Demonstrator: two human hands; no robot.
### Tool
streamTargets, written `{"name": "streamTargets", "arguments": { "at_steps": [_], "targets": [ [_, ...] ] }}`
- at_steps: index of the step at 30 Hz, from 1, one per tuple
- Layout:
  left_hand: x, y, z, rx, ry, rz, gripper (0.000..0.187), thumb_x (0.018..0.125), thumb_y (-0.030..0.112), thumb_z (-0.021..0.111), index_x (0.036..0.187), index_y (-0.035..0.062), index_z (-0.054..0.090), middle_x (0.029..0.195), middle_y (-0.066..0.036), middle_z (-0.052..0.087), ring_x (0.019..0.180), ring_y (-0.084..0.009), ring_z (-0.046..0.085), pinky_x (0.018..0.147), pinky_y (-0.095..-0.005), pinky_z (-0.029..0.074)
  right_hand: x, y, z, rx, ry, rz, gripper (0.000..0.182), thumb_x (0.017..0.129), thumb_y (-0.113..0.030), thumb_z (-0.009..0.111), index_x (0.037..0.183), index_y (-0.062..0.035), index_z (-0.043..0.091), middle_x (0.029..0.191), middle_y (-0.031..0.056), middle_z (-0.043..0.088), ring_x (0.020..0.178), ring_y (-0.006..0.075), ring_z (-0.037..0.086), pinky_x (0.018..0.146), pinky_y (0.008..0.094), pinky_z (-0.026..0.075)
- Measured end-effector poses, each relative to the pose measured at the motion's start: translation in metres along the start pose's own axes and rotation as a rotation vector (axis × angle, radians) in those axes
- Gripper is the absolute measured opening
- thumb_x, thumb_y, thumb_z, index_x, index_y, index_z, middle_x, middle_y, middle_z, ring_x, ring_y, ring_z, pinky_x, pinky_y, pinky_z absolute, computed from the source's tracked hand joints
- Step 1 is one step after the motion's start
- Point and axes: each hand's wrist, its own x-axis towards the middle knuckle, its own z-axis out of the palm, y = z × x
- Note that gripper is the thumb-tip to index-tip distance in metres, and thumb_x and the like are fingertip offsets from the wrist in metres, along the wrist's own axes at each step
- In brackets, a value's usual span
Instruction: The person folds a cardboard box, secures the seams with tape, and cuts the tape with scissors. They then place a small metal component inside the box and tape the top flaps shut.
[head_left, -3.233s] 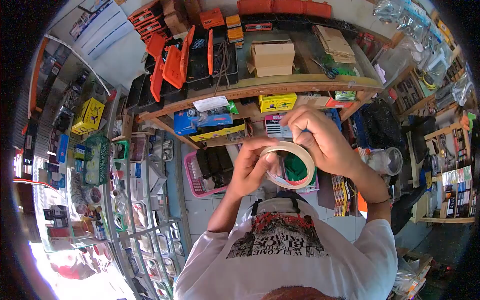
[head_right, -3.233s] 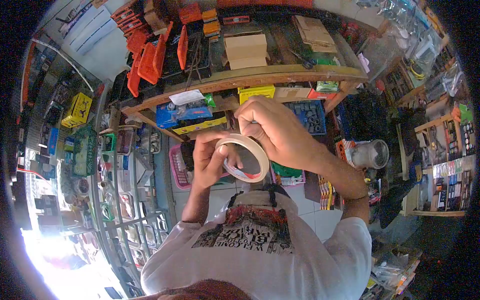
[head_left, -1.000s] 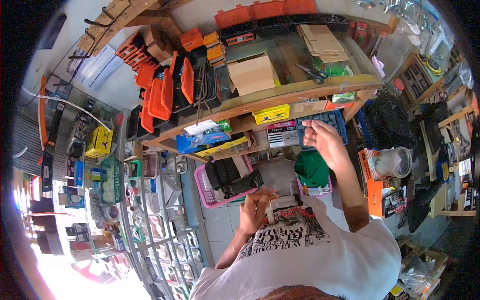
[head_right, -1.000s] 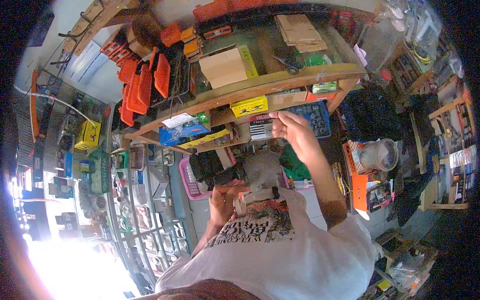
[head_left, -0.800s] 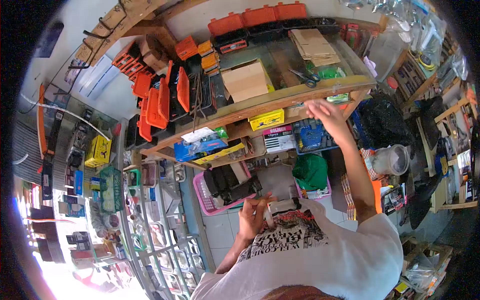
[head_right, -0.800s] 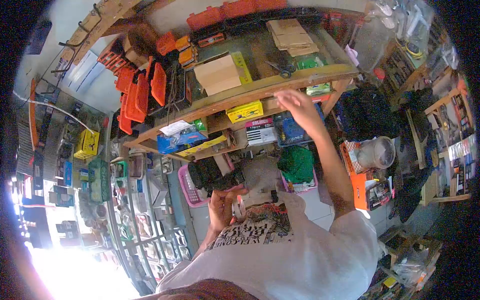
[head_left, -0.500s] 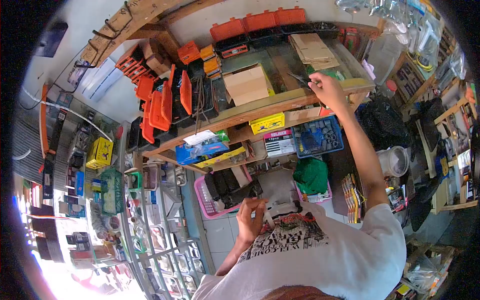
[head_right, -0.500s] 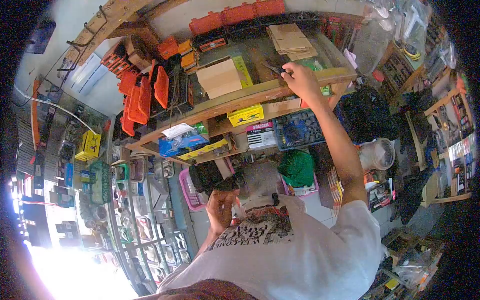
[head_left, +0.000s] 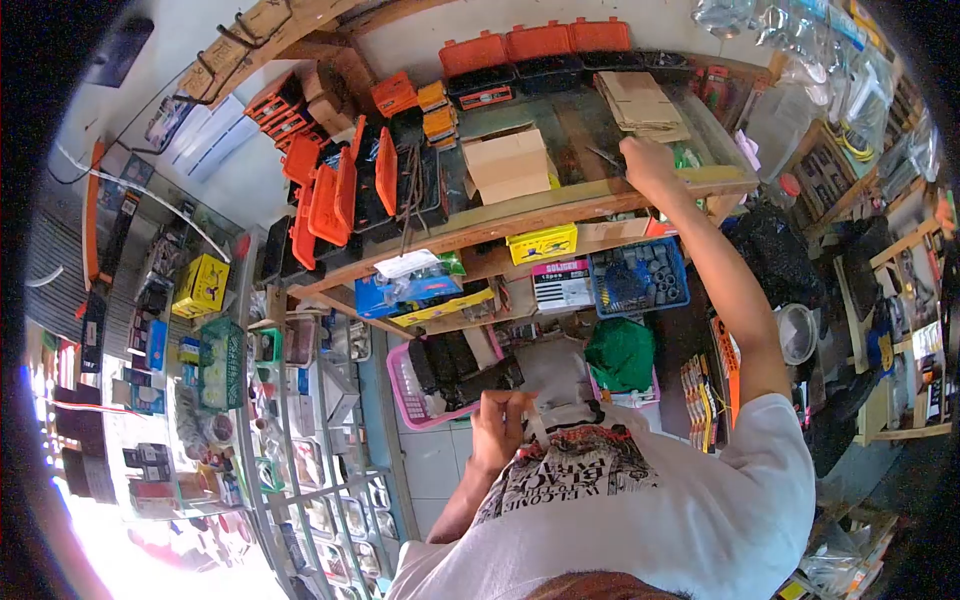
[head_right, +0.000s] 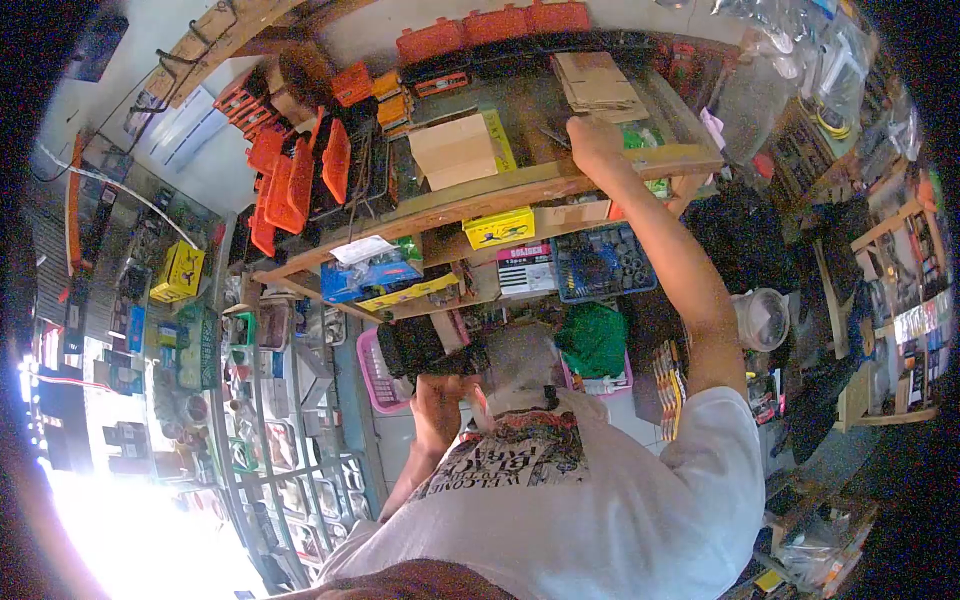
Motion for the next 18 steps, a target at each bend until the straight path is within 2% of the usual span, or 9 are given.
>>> {"name": "streamTargets", "arguments": {
  "at_steps": [3, 6, 9, 12, 13, 16, 17, 18],
  "targets": [
    [0.001, -0.009, -0.005, 0.025, -0.006, -0.03, 0.014, 0.104, 0.009, 0.055, 0.104, 0.0003, 0.044, 0.09, -0.02, 0.075, 0.073, -0.0254, 0.075, 0.062, -0.0347, 0.057, -0.005, 0.003, -0.006, 0.094, -0.042, 0.035, 0.034, 0.078, -0.01, 0.076, 0.11, -0.007, 0.067, 0.097, 0.0174, 0.072, 0.095, 0.0379, 0.07, 0.082, 0.0465, 0.055],
    [0.007, -0.004, -0.007, 0.034, -0.033, -0.053, 0.014, 0.105, 0.01, 0.053, 0.104, -0.0002, 0.044, 0.09, -0.02, 0.075, 0.076, -0.0256, 0.076, 0.064, -0.0348, 0.058, -0.011, 0.014, -0.001, 0.322, 0.023, 0.063, 0.043, 0.076, -0.012, 0.08, 0.117, -0.0095, 0.068, 0.1, 0.016, 0.073, 0.094, 0.0348, 0.071, 0.082, 0.044, 0.055],
    [0.015, 0.007, -0.01, 0.012, -0.054, -0.036, 0.014, 0.105, 0.011, 0.053, 0.104, -0.0006, 0.045, 0.089, -0.019, 0.075, 0.082, -0.0259, 0.076, 0.068, -0.0347, 0.058, -0.018, 0.019, -0.008, 0.558, 0.006, 0.186, 0.044, 0.077, -0.009, 0.078, 0.12, -0.0105, 0.068, 0.098, 0.0173, 0.071, 0.095, 0.0357, 0.069, 0.08, 0.0453, 0.055],
    [0.019, 0.001, -0.015, -0.039, -0.067, -0.092, 0.014, 0.105, 0.012, 0.053, 0.103, -0.0009, 0.047, 0.087, -0.017, 0.074, 0.084, -0.0248, 0.076, 0.072, -0.034, 0.059, -0.032, 0.024, -0.021, 0.622, 0.189, 0.032, 0.047, 0.079, -0.01, 0.077, 0.125, -0.0108, 0.067, 0.102, 0.0155, 0.073, 0.09, 0.0339, 0.07, 0.078, 0.0441, 0.054],
    [0.02, -0.001, -0.017, -0.034, -0.079, -0.121, 0.015, 0.105, 0.012, 0.054, 0.103, -0.001, 0.048, 0.087, -0.017, 0.074, 0.084, -0.0241, 0.076, 0.072, -0.0337, 0.059, -0.04, 0.014, -0.041, 0.596, 0.151, 0.076, 0.044, 0.083, -0.012, 0.076, 0.125, -0.0086, 0.066, 0.101, 0.0122, 0.073, 0.077, 0.0252, 0.069, 0.071, 0.0381, 0.053],
    [0.024, -0.005, -0.018, -0.049, -0.112, -0.171, 0.015, 0.105, 0.012, 0.054, 0.101, -0.0012, 0.049, 0.086, -0.016, 0.074, 0.083, -0.0218, 0.075, 0.073, -0.0328, 0.058, -0.05, 0.012, -0.054, 0.897, 0.074, 0.051, 0.041, 0.086, -0.014, 0.076, 0.125, -0.0076, 0.066, 0.095, 0.0083, 0.073, 0.067, 0.0148, 0.064, 0.063, 0.0313, 0.05],
    [0.024, -0.005, -0.018, -0.071, -0.113, -0.162, 0.015, 0.105, 0.012, 0.054, 0.101, -0.0011, 0.049, 0.086, -0.015, 0.074, 0.083, -0.0208, 0.075, 0.073, -0.0325, 0.058, -0.061, 0.006, -0.07, 0.962, -0.004, 0.056, 0.039, 0.089, -0.015, 0.075, 0.125, -0.0062, 0.064, 0.093, 0.0061, 0.073, 0.063, 0.0074, 0.058, 0.06, 0.0261, 0.047],
    [0.026, -0.005, -0.017, -0.094, -0.113, -0.154, 0.015, 0.105, 0.012, 0.054, 0.1, -0.0011, 0.05, 0.086, -0.015, 0.074, 0.083, -0.0199, 0.074, 0.073, -0.0322, 0.058, -0.069, 0.0, -0.077, 1.008, -0.053, -0.03, 0.04, 0.088, -0.017, 0.076, 0.125, -0.0059, 0.064, 0.093, 0.0058, 0.072, 0.064, 0.0078, 0.059, 0.06, 0.0263, 0.047]
  ]
}}
